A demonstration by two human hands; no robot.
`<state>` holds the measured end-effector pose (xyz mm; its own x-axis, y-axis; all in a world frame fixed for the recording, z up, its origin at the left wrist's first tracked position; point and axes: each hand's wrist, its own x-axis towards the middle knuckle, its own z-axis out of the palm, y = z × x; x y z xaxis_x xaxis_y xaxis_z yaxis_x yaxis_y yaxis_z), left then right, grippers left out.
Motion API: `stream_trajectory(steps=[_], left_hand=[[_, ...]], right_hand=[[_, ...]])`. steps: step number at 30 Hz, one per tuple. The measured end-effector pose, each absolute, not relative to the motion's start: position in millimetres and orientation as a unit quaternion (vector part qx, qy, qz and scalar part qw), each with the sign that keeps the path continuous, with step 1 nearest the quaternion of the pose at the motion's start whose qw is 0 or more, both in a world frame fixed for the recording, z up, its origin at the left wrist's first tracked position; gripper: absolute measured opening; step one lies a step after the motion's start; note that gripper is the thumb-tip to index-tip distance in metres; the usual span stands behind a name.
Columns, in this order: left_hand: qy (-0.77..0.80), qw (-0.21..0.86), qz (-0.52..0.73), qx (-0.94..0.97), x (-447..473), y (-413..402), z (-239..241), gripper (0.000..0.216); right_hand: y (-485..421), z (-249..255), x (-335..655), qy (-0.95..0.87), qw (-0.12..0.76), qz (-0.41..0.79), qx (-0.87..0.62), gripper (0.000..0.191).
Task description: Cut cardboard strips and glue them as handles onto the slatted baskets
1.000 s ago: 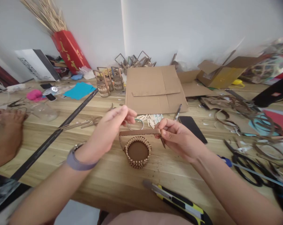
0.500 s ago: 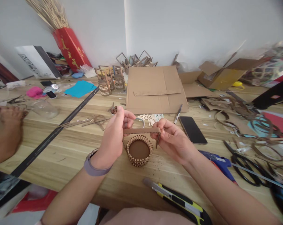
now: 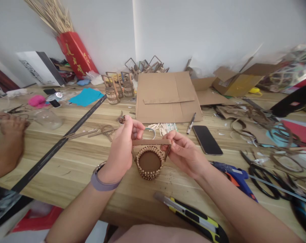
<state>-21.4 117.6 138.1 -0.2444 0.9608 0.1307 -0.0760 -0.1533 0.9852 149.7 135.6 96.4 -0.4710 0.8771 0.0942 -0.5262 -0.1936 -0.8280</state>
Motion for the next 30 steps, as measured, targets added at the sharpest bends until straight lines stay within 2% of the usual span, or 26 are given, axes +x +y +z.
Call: stream_trajectory(steps=[4, 7, 9, 13, 15, 21, 30], left_hand=[[0.500, 0.413, 0.604, 0.463, -21.8, 118.1, 138.5, 0.050], [0.509, 0.359, 0.577, 0.529, -24.4, 115.9, 138.8, 0.041], [0.521, 0.262, 0.533, 0.613, -26.7, 111.9, 140.5, 0.034], [0.448, -0.023, 0.413, 0.792, -27.7, 101.8, 146.6, 0.020], [0.391, -0.098, 0.364, 0.839, -25.5, 98.9, 149.0, 0.015], [0.366, -0.132, 0.341, 0.856, -18.2, 98.4, 149.0, 0.016], [0.372, -0.072, 0.349, 0.857, -15.9, 96.1, 150.0, 0.017]], right_hand=[[133.5, 100.9, 151.4, -0.431, 0.456, 0.743, -0.232, 0.030], [132.8, 104.2, 153.7, -0.449, 0.448, 0.733, -0.246, 0.030], [133.0, 105.9, 155.5, -0.465, 0.440, 0.727, -0.250, 0.034], [134.1, 109.0, 159.4, -0.486, 0.414, 0.725, -0.259, 0.032], [134.8, 110.4, 161.4, -0.484, 0.412, 0.726, -0.260, 0.029], [135.7, 111.9, 167.8, -0.510, 0.378, 0.729, -0.256, 0.027], [139.6, 115.4, 172.1, -0.481, 0.339, 0.771, -0.244, 0.024]])
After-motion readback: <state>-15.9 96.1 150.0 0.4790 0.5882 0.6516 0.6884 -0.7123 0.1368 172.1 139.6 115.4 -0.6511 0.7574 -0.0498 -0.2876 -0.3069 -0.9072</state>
